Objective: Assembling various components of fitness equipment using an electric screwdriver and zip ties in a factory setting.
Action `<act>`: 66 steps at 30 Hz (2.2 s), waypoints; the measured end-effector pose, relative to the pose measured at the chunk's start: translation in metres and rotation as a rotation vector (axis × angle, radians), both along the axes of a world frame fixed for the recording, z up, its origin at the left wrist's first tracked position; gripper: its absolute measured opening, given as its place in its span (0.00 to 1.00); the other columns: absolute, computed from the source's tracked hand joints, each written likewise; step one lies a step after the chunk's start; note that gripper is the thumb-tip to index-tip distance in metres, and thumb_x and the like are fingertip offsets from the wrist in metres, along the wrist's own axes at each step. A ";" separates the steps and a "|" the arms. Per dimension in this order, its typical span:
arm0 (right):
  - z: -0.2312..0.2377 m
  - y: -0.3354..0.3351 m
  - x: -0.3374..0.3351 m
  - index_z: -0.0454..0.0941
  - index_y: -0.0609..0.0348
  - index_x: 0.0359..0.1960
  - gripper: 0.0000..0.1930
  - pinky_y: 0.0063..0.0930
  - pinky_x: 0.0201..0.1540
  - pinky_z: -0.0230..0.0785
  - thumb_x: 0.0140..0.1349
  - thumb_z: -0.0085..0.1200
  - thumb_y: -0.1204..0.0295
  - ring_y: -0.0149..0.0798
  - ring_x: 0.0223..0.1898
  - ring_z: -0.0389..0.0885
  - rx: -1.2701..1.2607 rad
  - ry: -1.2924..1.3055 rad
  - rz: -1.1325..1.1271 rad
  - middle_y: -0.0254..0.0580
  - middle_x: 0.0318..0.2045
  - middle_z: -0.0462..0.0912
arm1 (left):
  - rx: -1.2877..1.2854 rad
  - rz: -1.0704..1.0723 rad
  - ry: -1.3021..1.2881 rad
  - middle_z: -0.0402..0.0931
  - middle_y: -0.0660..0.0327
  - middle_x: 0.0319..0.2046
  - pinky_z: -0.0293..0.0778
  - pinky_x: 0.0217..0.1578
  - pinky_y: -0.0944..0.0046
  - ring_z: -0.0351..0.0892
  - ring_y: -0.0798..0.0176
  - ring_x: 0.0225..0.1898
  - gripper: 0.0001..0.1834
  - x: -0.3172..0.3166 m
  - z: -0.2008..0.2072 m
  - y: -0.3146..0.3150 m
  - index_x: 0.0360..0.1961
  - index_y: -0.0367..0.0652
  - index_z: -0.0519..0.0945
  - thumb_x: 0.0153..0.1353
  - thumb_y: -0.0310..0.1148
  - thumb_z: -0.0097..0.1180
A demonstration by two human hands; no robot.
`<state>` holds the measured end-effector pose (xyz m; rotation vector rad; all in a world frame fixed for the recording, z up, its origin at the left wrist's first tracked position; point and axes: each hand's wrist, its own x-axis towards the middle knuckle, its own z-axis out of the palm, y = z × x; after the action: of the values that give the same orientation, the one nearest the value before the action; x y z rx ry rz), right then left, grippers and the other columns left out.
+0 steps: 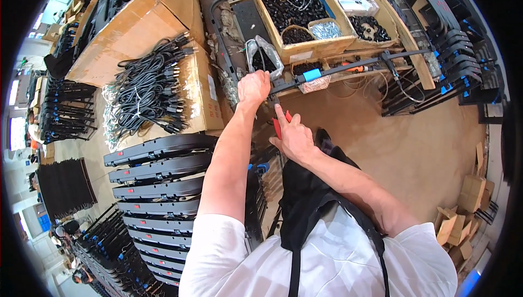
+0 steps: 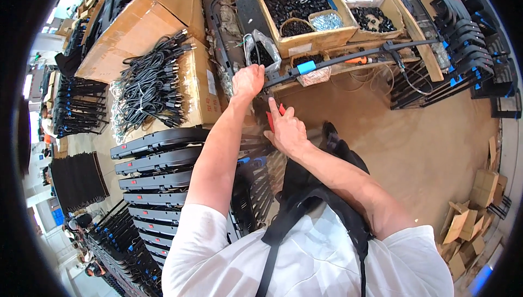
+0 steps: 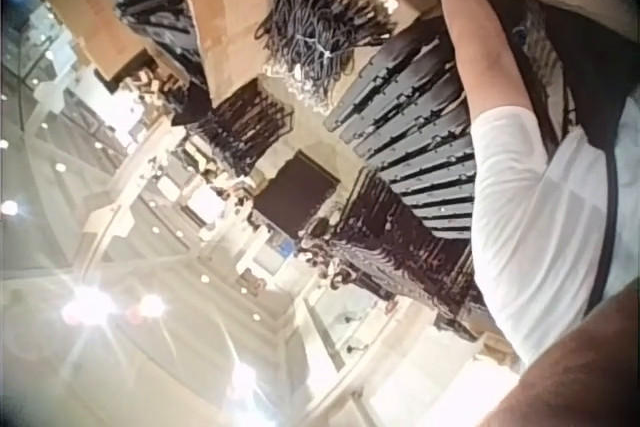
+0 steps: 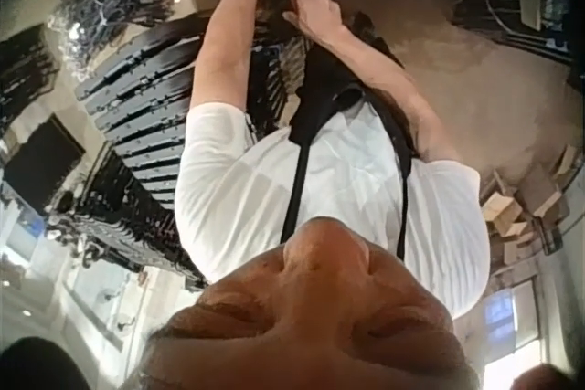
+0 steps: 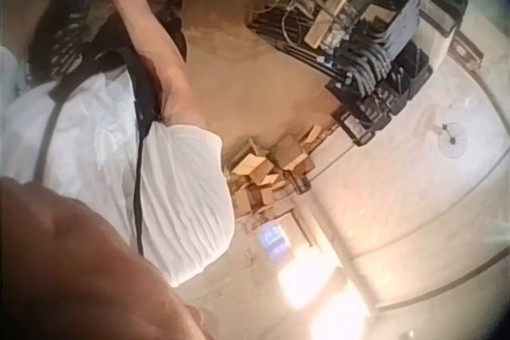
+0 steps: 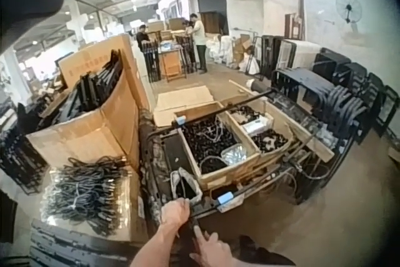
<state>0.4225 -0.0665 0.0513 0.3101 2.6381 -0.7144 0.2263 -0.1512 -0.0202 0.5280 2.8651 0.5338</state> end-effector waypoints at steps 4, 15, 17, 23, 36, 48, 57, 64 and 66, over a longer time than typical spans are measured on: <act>-0.003 0.007 -0.002 0.47 0.45 0.84 0.53 0.52 0.46 0.81 0.62 0.69 0.58 0.64 0.45 0.85 0.005 0.038 0.009 0.66 0.50 0.72 | 0.006 0.016 -0.004 0.87 0.42 0.39 0.79 0.50 0.39 0.86 0.35 0.45 0.26 -0.001 -0.003 0.000 0.39 0.41 0.87 0.75 0.51 0.46; -0.024 -0.007 0.006 0.47 0.44 0.84 0.53 0.55 0.48 0.80 0.61 0.69 0.58 0.68 0.45 0.84 -0.041 0.056 -0.085 0.68 0.48 0.73 | 0.028 0.072 0.015 0.87 0.40 0.39 0.80 0.51 0.39 0.87 0.34 0.44 0.27 0.002 -0.007 0.002 0.38 0.40 0.89 0.76 0.51 0.45; -0.029 0.000 0.008 0.49 0.45 0.83 0.53 0.56 0.49 0.80 0.60 0.70 0.58 0.69 0.46 0.84 -0.069 0.115 -0.076 0.69 0.49 0.73 | 0.016 0.073 0.022 0.87 0.40 0.39 0.81 0.50 0.40 0.88 0.35 0.44 0.26 0.002 -0.007 0.004 0.38 0.40 0.89 0.75 0.50 0.47; -0.034 -0.011 0.006 0.53 0.49 0.82 0.49 0.43 0.35 0.84 0.59 0.65 0.67 0.55 0.37 0.85 0.273 0.208 0.050 0.60 0.44 0.74 | -0.008 0.108 0.011 0.88 0.41 0.40 0.82 0.52 0.44 0.89 0.38 0.47 0.26 0.004 0.003 0.015 0.40 0.40 0.90 0.75 0.49 0.47; -0.053 0.025 -0.001 0.56 0.33 0.82 0.53 0.44 0.59 0.76 0.50 0.66 0.68 0.56 0.54 0.85 -0.428 0.022 -0.275 0.57 0.51 0.82 | 0.063 0.142 0.078 0.88 0.42 0.38 0.81 0.50 0.42 0.89 0.37 0.44 0.25 0.006 -0.008 0.008 0.37 0.39 0.89 0.75 0.48 0.49; -0.122 0.056 -0.004 0.54 0.40 0.83 0.54 0.26 0.38 0.71 0.50 0.59 0.80 0.33 0.35 0.78 -1.620 -0.292 -0.507 0.37 0.42 0.79 | 0.038 0.165 0.043 0.88 0.43 0.37 0.80 0.49 0.41 0.88 0.36 0.43 0.25 0.004 -0.005 0.013 0.37 0.40 0.88 0.75 0.49 0.49; -0.072 0.052 0.002 0.49 0.71 0.80 0.45 0.44 0.72 0.64 0.58 0.49 0.80 0.60 0.73 0.68 -0.564 -0.196 -0.091 0.71 0.72 0.66 | 0.039 0.218 0.039 0.88 0.43 0.36 0.80 0.49 0.40 0.87 0.36 0.43 0.24 0.003 -0.004 0.010 0.37 0.41 0.88 0.75 0.49 0.49; -0.117 0.098 0.014 0.73 0.66 0.57 0.23 0.39 0.54 0.74 0.60 0.57 0.70 0.47 0.48 0.82 -0.659 -0.308 -0.371 0.50 0.40 0.83 | 0.015 0.154 -0.035 0.87 0.44 0.37 0.79 0.46 0.40 0.87 0.36 0.43 0.25 0.006 0.004 0.017 0.39 0.44 0.85 0.77 0.53 0.46; -0.124 0.101 -0.010 0.73 0.64 0.56 0.25 0.40 0.49 0.76 0.60 0.61 0.63 0.45 0.42 0.84 -0.540 -0.472 -0.477 0.50 0.39 0.83 | 0.003 0.153 -0.042 0.87 0.44 0.37 0.79 0.46 0.40 0.87 0.36 0.43 0.25 0.007 0.008 0.013 0.38 0.44 0.85 0.77 0.53 0.46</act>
<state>0.4123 0.0343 -0.0726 0.8383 1.8495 -1.2811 0.2333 -0.1380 -0.0123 0.2955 2.8804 0.5653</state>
